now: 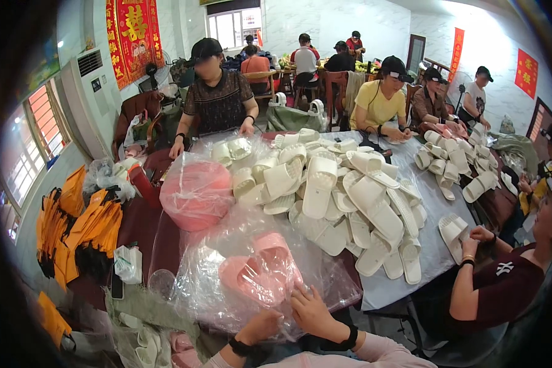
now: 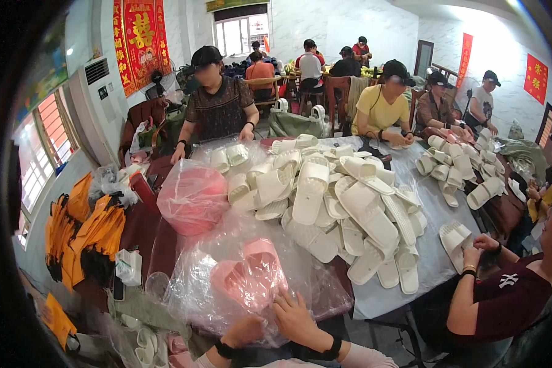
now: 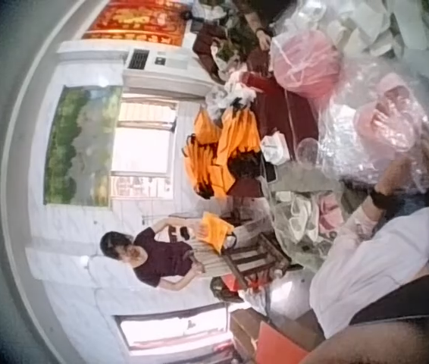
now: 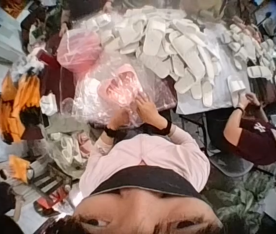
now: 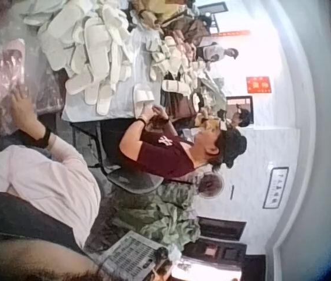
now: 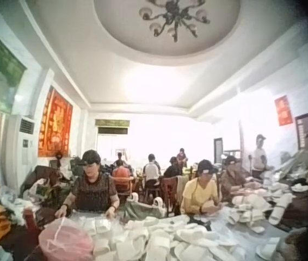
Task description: Packing pairs of white and pink slippers into clear plastic bags.
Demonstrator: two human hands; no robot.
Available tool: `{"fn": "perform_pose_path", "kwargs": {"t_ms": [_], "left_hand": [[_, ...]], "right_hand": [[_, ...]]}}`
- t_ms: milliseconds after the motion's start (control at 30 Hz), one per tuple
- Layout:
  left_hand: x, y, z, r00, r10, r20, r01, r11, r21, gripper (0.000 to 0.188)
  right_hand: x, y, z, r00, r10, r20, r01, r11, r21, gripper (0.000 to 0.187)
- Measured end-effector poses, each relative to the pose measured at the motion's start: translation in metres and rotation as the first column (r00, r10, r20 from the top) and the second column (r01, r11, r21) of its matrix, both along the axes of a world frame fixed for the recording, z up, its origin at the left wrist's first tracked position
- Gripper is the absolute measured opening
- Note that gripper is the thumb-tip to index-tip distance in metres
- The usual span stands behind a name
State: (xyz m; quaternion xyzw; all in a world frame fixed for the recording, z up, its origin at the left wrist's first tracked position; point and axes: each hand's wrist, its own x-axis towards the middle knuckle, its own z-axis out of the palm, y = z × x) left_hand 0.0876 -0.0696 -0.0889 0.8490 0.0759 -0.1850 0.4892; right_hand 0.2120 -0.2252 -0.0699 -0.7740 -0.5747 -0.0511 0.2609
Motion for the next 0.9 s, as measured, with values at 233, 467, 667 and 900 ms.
{"fn": "perform_pose_path", "kwargs": {"t_ms": [233, 467, 667, 900], "left_hand": [[0.011, -0.028, -0.034, 0.837, 0.454, -0.306, -0.292, -0.103, -0.951, 0.040], [0.017, -0.021, -0.035, 0.849, 0.351, -0.395, -0.352, -0.181, -0.918, 0.029], [0.027, -0.028, -0.036, 0.766, 0.421, -0.486, -0.374, -0.323, -0.869, 0.020], [0.035, -0.033, -0.042, 0.760, 0.532, -0.374, -0.325, -0.189, -0.927, 0.022]], "right_hand": [[-0.005, 0.001, 0.003, 0.980, 0.174, 0.099, -0.167, 0.983, -0.076, 0.030], [0.000, 0.005, 0.000, 0.920, 0.371, 0.128, -0.357, 0.926, -0.122, 0.037], [-0.010, -0.001, -0.003, 0.929, 0.324, 0.182, -0.285, 0.935, -0.209, 0.041], [-0.012, -0.012, 0.000, 0.951, 0.275, 0.144, -0.261, 0.959, -0.106, 0.032]]}}
